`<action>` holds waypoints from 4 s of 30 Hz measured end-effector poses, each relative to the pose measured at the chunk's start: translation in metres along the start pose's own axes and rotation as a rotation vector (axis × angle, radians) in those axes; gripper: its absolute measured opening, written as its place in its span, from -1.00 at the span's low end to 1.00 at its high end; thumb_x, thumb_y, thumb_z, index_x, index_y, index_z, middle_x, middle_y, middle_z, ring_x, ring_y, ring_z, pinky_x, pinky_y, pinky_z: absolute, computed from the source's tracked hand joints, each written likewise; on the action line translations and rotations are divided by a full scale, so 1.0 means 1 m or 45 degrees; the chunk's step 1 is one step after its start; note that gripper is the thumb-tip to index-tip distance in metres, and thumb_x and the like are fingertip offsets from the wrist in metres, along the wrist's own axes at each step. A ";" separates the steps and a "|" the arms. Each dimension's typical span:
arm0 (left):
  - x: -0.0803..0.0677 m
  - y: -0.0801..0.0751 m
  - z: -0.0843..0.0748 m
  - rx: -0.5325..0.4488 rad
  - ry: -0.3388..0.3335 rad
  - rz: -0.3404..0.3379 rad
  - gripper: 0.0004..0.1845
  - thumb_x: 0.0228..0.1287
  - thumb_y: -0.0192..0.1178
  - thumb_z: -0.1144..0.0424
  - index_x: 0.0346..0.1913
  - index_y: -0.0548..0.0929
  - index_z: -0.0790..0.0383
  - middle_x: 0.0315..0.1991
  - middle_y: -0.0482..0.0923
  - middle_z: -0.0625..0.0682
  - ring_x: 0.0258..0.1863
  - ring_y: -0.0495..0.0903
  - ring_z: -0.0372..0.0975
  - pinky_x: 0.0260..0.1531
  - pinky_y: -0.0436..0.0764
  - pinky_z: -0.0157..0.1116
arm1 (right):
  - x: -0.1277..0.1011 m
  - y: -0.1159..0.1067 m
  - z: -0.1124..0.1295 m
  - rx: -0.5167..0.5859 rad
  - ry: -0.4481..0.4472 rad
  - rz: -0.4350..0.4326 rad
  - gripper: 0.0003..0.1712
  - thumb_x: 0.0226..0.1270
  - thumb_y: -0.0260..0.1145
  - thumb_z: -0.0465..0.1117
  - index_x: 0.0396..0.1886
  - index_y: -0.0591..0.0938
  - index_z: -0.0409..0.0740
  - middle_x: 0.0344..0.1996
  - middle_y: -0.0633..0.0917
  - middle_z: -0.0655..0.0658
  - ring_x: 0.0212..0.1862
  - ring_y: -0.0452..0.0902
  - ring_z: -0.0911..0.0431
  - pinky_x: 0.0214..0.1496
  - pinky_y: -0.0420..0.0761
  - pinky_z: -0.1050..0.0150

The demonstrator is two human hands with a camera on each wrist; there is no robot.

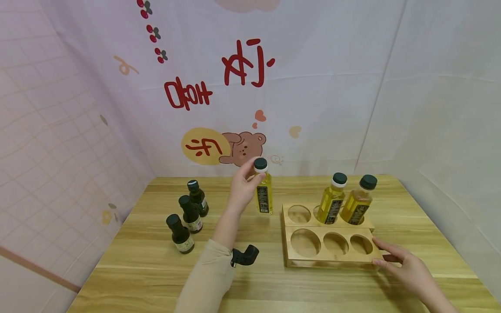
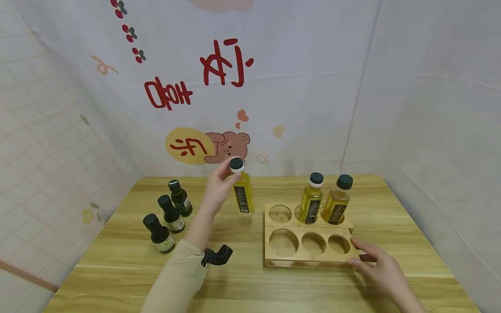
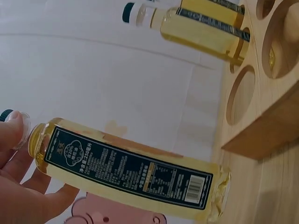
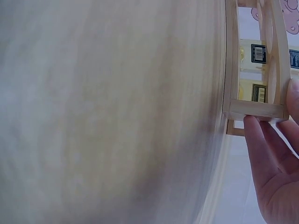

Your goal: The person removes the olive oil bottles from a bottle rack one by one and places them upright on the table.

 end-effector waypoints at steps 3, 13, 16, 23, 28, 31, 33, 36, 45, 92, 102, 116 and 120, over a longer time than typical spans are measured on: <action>0.000 -0.013 0.008 0.004 -0.041 -0.034 -0.55 0.31 0.23 0.52 0.26 0.55 0.30 0.11 0.56 0.19 0.11 0.55 -0.01 0.18 0.49 0.02 | 0.000 -0.001 0.000 -0.008 -0.001 -0.006 -0.23 0.25 0.45 -0.01 0.37 0.46 -0.28 0.23 0.50 -0.45 -0.09 0.66 -0.03 -0.25 0.68 0.19; 0.001 -0.050 0.028 0.083 -0.082 -0.083 -0.55 0.34 0.19 0.53 0.28 0.52 0.31 0.15 0.53 0.24 0.15 0.50 0.04 0.21 0.43 0.08 | -0.002 -0.001 0.001 0.009 -0.010 -0.022 -0.24 0.24 0.46 -0.03 0.35 0.47 -0.29 0.21 0.51 -0.45 -0.18 0.60 0.32 -0.31 0.62 0.34; 0.001 -0.059 0.033 0.094 -0.092 -0.095 -0.57 0.35 0.19 0.53 0.26 0.52 0.34 0.12 0.52 0.27 0.13 0.49 0.07 0.22 0.41 0.10 | -0.003 0.000 0.001 0.011 -0.007 -0.018 -0.24 0.25 0.45 -0.03 0.36 0.47 -0.28 0.21 0.51 -0.45 -0.17 0.60 0.31 -0.31 0.62 0.33; -0.001 -0.076 0.039 0.148 -0.126 -0.133 -0.55 0.35 0.19 0.51 0.28 0.51 0.33 0.16 0.50 0.25 0.18 0.47 0.07 0.28 0.30 0.17 | -0.002 0.000 0.000 0.005 0.007 -0.008 -0.23 0.26 0.44 -0.01 0.37 0.46 -0.27 0.22 0.50 -0.45 -0.16 0.62 0.25 -0.30 0.63 0.32; -0.002 -0.084 0.046 0.158 -0.138 -0.150 -0.54 0.36 0.20 0.49 0.30 0.51 0.27 0.20 0.50 0.21 0.21 0.46 0.03 0.31 0.25 0.19 | -0.002 0.000 0.000 0.004 0.014 -0.003 -0.23 0.26 0.44 0.00 0.37 0.46 -0.26 0.23 0.49 -0.45 -0.15 0.61 0.25 -0.30 0.63 0.32; -0.002 -0.088 0.049 0.164 -0.139 -0.170 -0.54 0.36 0.20 0.49 0.30 0.52 0.27 0.21 0.50 0.20 0.20 0.47 0.03 0.32 0.24 0.19 | -0.001 0.000 0.000 0.008 0.017 -0.002 -0.22 0.25 0.44 0.00 0.38 0.45 -0.26 0.24 0.48 -0.45 -0.15 0.61 0.25 -0.30 0.63 0.32; -0.003 -0.090 0.050 0.176 -0.140 -0.178 -0.54 0.36 0.20 0.49 0.30 0.52 0.27 0.21 0.50 0.21 0.19 0.48 0.04 0.32 0.25 0.19 | -0.001 0.000 0.000 0.007 0.017 -0.001 -0.22 0.25 0.44 0.00 0.38 0.45 -0.25 0.24 0.48 -0.45 -0.14 0.61 0.26 -0.30 0.63 0.32; -0.003 -0.091 0.048 0.188 -0.141 -0.176 -0.54 0.36 0.18 0.50 0.31 0.51 0.30 0.23 0.49 0.25 0.20 0.47 0.08 0.32 0.24 0.20 | -0.001 -0.001 0.000 0.006 0.014 -0.002 -0.22 0.25 0.44 0.00 0.38 0.46 -0.26 0.24 0.49 -0.45 -0.15 0.61 0.27 -0.31 0.63 0.32; -0.008 -0.093 0.038 0.199 -0.195 -0.172 -0.55 0.37 0.16 0.53 0.30 0.48 0.38 0.23 0.46 0.32 0.23 0.44 0.13 0.33 0.23 0.19 | -0.001 0.000 0.000 -0.005 0.001 -0.005 -0.23 0.24 0.45 -0.01 0.37 0.47 -0.26 0.23 0.50 -0.44 -0.14 0.61 0.26 -0.29 0.62 0.33; -0.026 -0.113 0.063 0.276 -0.256 -0.316 -0.51 0.41 0.20 0.37 0.37 0.46 0.23 0.24 0.50 0.19 0.26 0.44 -0.02 0.27 0.42 -0.04 | -0.002 -0.001 0.001 -0.019 -0.017 -0.021 -0.25 0.26 0.45 -0.01 0.36 0.47 -0.27 0.22 0.51 -0.44 -0.16 0.60 0.30 -0.29 0.61 0.32; -0.039 -0.117 0.047 0.370 -0.160 -0.335 -0.50 0.41 0.21 0.36 0.37 0.45 0.25 0.19 0.53 0.18 0.20 0.49 -0.05 0.22 0.47 -0.03 | -0.001 -0.001 0.000 -0.013 -0.009 -0.011 -0.24 0.26 0.44 0.00 0.37 0.47 -0.26 0.23 0.50 -0.43 -0.16 0.60 0.31 -0.29 0.62 0.31; -0.060 -0.107 0.047 0.430 -0.165 -0.224 -0.55 0.33 0.29 0.39 0.25 0.52 0.34 0.02 0.62 0.19 0.08 0.58 -0.01 0.09 0.56 -0.03 | -0.002 -0.001 0.003 -0.005 -0.025 -0.023 -0.24 0.25 0.45 -0.02 0.36 0.47 -0.28 0.22 0.51 -0.44 -0.18 0.56 0.40 -0.29 0.61 0.34; -0.065 -0.097 0.045 0.442 -0.159 -0.135 -0.57 0.34 0.28 0.36 0.25 0.54 0.34 0.00 0.64 0.17 0.04 0.60 -0.02 0.08 0.57 -0.02 | -0.001 -0.001 0.002 -0.008 -0.010 -0.012 -0.23 0.25 0.45 -0.01 0.37 0.46 -0.27 0.22 0.50 -0.44 -0.17 0.59 0.34 -0.28 0.62 0.32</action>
Point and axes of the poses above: each hand's wrist, its own x-axis towards the middle knuckle, its own y-axis out of the palm, z = x × y, the point moved 10 cm from there along x, towards the middle knuckle
